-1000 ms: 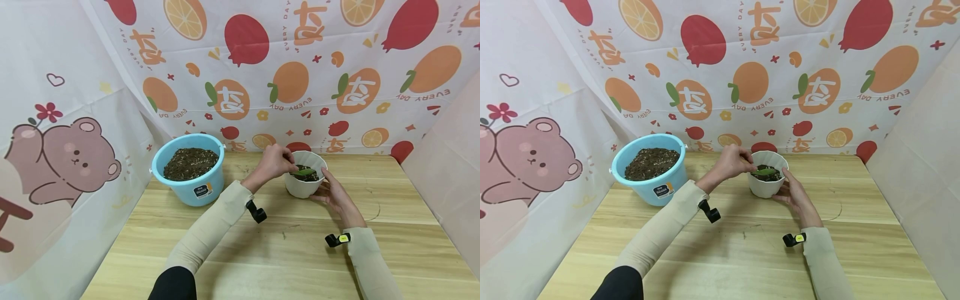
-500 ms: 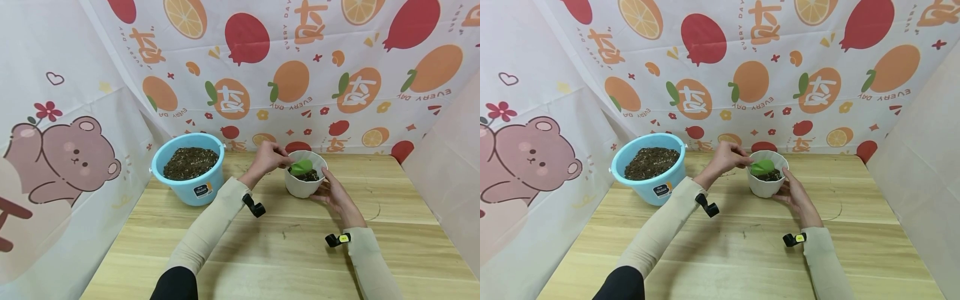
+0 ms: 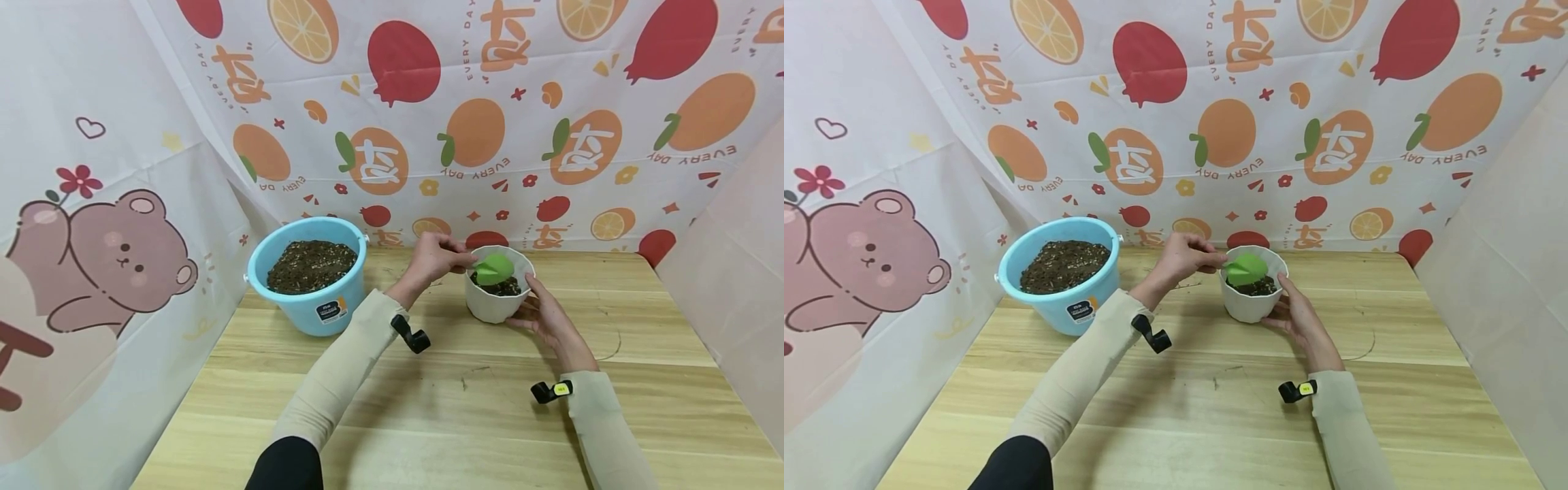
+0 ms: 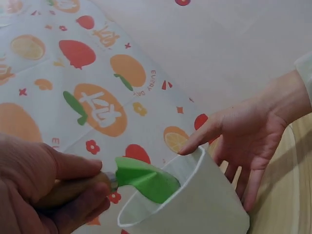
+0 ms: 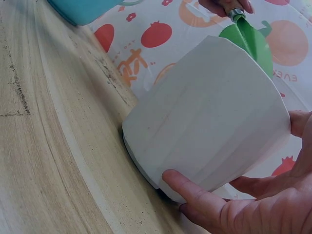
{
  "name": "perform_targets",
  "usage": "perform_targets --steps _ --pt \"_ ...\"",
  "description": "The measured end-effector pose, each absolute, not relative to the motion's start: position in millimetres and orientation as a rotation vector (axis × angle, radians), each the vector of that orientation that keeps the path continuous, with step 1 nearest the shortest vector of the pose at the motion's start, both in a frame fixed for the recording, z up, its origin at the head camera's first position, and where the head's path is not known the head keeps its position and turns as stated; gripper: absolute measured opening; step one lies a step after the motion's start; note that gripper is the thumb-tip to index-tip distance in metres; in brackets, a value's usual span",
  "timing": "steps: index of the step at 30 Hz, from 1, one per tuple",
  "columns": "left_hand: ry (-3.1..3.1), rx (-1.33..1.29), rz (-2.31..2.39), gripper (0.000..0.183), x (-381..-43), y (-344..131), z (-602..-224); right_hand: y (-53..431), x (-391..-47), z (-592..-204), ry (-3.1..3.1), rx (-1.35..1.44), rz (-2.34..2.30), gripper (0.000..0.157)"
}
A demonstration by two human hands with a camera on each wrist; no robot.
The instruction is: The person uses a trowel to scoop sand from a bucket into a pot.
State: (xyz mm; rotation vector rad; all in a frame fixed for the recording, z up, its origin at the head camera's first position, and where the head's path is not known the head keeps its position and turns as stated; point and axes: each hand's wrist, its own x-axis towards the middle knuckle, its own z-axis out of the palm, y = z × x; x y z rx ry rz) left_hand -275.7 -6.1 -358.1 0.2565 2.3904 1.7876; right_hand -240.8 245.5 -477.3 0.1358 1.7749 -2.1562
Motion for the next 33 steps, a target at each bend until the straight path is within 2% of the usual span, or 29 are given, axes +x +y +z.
perform_targets --steps 6,20,33 --pt "2.609 0.348 1.552 0.01 -270.9 -3.4 -362.5 244.8 -240.1 -476.8 1.755 0.108 -2.154 0.083" --pt "2.589 0.361 1.641 0.011 -264.4 -3.5 -352.7 245.8 -241.6 -476.3 1.752 0.104 -2.151 0.083" --pt "2.933 0.831 1.474 0.01 -241.1 -6.7 -344.5 244.5 -241.0 -475.9 1.751 0.111 -2.148 0.085"
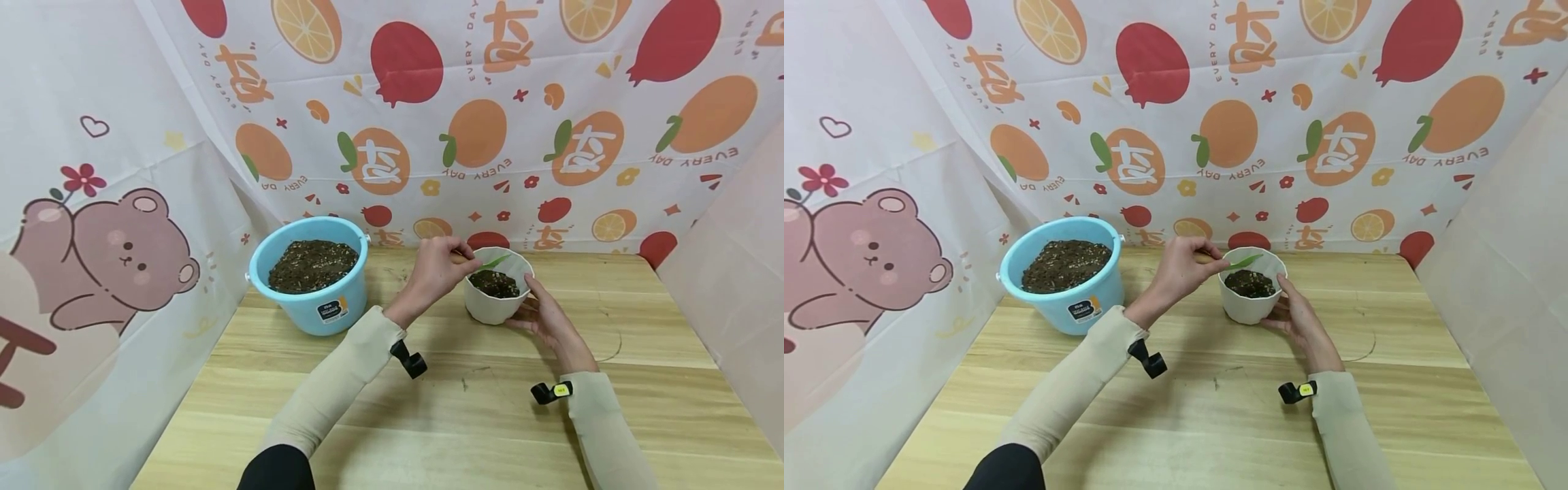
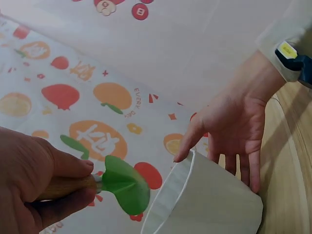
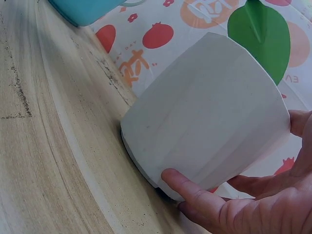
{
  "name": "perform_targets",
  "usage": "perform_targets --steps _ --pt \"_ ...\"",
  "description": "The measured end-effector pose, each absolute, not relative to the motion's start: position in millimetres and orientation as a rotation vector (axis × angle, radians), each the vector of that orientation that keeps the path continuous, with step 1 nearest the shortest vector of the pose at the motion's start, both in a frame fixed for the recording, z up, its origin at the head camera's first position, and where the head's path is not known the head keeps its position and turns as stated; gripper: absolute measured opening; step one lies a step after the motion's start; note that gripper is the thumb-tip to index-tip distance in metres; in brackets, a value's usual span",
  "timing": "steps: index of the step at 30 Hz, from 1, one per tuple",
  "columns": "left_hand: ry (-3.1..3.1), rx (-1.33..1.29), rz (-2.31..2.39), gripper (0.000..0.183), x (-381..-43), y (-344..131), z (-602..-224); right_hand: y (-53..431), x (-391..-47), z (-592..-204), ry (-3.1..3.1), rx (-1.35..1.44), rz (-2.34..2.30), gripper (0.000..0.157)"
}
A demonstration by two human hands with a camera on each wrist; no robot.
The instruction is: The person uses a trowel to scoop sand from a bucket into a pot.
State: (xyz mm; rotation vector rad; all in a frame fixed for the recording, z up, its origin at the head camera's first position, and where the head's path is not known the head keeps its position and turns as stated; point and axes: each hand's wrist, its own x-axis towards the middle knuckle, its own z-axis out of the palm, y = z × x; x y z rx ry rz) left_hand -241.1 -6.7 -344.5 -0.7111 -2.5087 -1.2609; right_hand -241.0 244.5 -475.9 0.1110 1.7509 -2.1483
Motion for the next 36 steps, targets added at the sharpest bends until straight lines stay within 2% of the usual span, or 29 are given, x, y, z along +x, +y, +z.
perform_targets --steps 14,36 --pt "-2.261 -0.865 -0.916 0.007 -225.7 -25.1 -342.0 243.5 -239.9 -474.7 1.771 0.116 -2.139 0.086" --pt "-2.047 -0.785 -0.776 0.006 -197.0 -89.1 -332.1 242.8 -240.3 -474.0 1.766 0.133 -2.14 0.086"
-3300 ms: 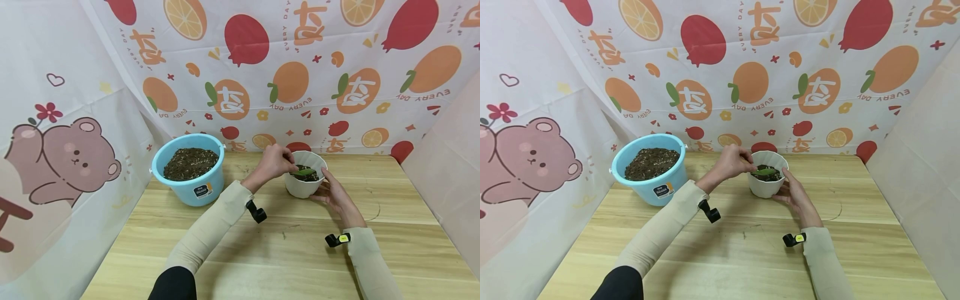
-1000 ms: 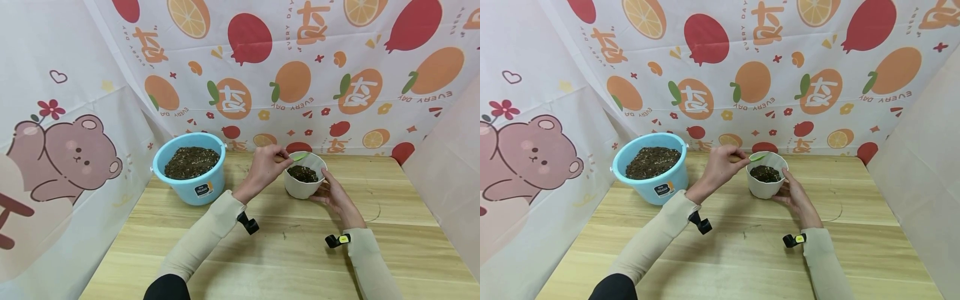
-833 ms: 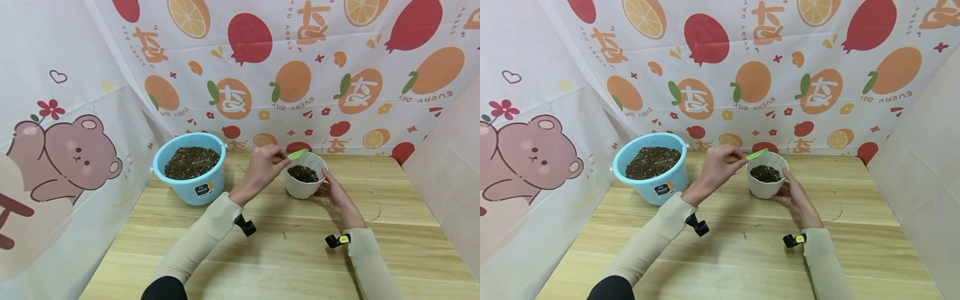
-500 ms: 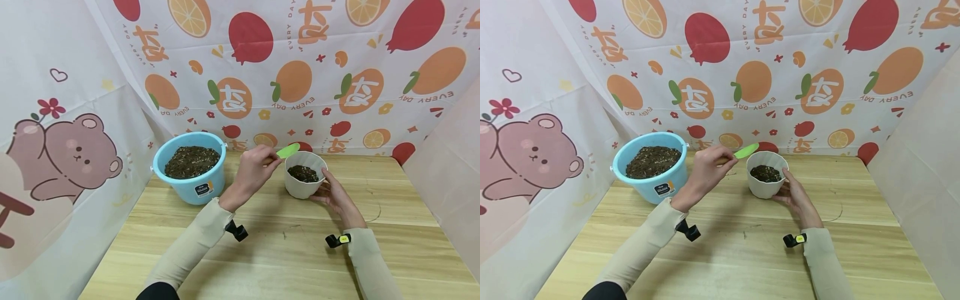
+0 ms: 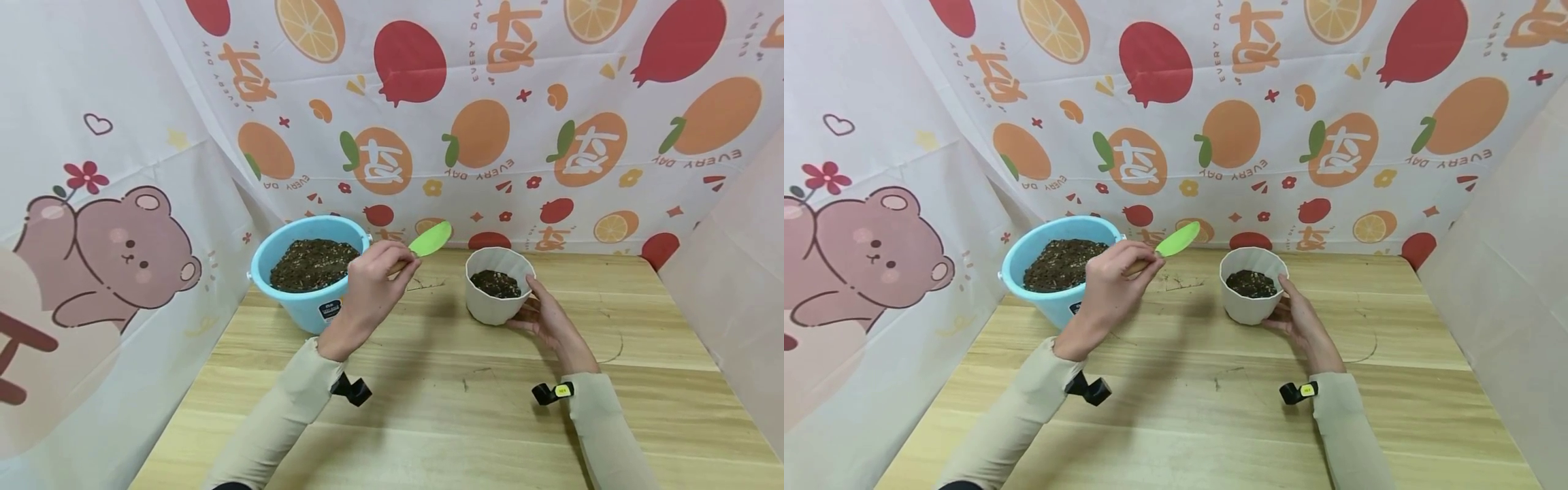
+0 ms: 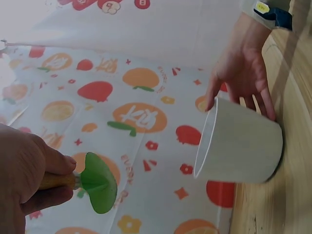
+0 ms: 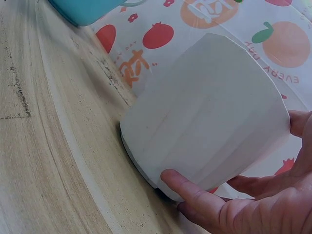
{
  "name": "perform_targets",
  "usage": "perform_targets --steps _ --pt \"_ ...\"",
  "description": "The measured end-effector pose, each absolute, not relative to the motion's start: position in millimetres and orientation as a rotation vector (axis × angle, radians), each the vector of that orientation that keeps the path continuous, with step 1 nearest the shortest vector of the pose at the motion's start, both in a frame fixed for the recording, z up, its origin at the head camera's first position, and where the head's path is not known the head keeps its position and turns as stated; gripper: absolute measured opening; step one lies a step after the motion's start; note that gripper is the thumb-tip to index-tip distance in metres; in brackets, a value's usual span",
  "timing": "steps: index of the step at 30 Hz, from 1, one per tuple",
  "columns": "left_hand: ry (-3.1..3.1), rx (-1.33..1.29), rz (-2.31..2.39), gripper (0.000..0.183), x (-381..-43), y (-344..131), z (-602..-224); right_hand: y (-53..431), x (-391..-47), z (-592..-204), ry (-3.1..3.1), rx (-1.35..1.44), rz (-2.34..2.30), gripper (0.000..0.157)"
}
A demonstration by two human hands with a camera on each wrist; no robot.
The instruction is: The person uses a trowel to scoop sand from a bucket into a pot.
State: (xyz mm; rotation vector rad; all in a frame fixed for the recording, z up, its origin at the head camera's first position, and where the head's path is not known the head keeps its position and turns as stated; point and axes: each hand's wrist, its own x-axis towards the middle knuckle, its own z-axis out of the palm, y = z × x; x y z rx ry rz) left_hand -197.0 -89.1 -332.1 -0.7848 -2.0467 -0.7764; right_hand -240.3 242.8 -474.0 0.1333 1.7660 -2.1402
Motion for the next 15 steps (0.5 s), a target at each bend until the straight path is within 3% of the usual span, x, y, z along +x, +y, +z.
perform_targets --steps 15 --pt "-2.007 -0.699 -0.656 0.007 -189.8 -135.7 -327.8 242.5 -241.4 -475.5 1.774 0.145 -2.142 0.084"
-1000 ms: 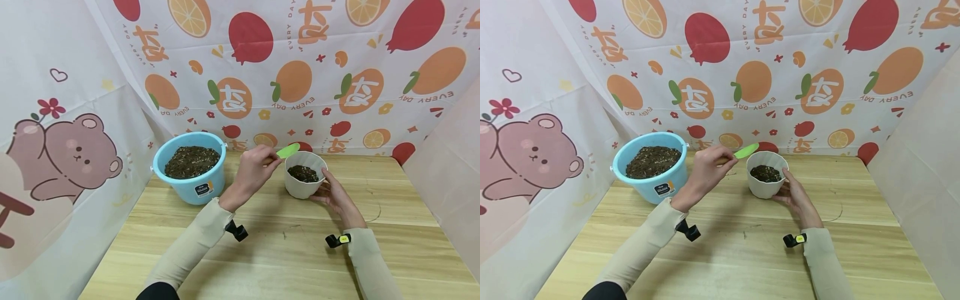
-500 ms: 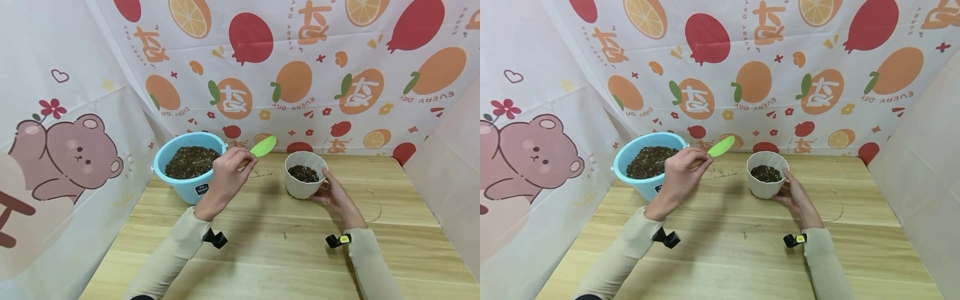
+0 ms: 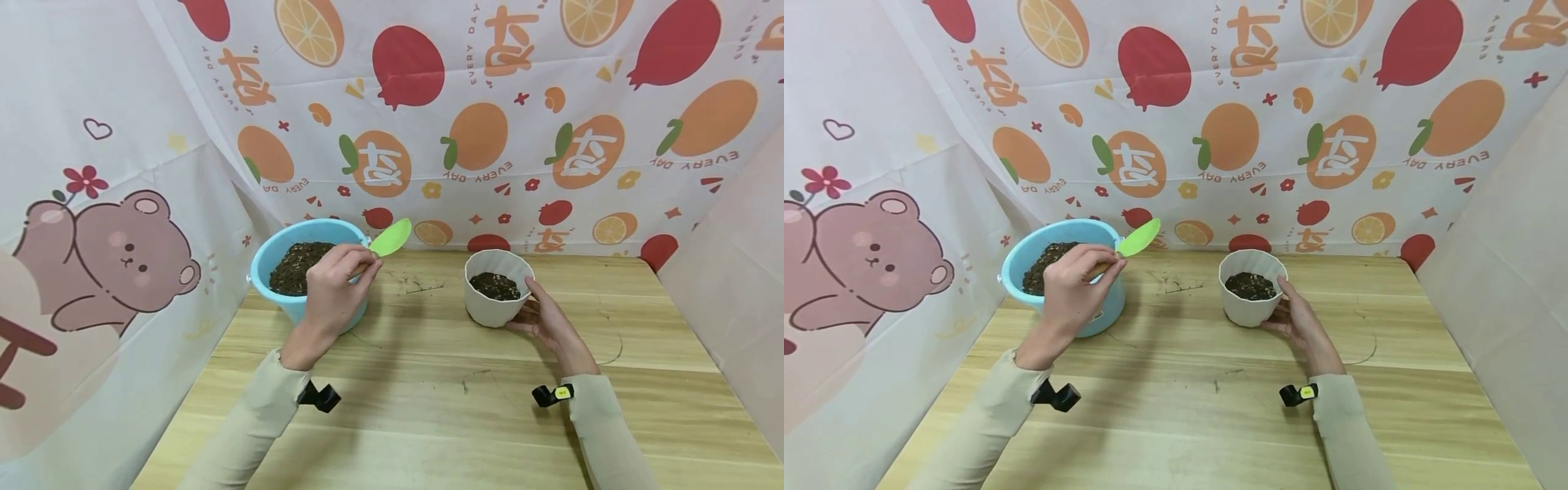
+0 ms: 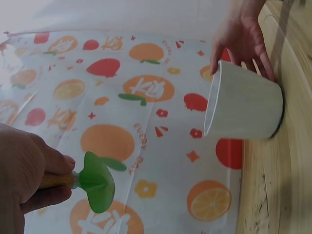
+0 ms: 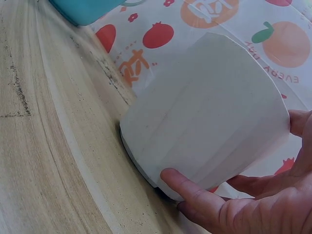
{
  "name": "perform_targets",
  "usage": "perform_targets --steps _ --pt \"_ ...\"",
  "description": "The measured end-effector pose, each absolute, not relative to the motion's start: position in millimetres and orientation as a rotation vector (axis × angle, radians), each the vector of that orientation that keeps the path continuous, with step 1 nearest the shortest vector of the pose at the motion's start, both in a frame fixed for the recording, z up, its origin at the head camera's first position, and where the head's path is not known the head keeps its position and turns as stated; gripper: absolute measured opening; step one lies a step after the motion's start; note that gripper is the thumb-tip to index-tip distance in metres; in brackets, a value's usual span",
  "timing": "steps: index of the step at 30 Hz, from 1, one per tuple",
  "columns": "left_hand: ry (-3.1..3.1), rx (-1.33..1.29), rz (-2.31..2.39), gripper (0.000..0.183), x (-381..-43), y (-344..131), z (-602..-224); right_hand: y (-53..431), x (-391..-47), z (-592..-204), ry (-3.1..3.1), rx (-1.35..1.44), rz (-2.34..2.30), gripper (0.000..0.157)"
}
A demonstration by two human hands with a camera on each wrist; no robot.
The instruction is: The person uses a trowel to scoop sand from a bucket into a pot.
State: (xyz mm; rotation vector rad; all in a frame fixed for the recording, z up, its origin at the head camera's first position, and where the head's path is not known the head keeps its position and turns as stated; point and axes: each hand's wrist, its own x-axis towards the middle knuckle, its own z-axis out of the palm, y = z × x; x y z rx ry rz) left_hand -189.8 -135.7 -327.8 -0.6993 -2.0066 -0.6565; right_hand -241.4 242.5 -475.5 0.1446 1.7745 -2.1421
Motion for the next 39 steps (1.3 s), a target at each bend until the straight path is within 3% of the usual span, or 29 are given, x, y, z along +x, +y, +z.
perform_targets --steps 39 --pt "-2.22 -0.481 -0.525 0.01 -191.8 -221.7 -348.8 243.8 -241.6 -476.2 1.765 0.155 -2.146 0.085"
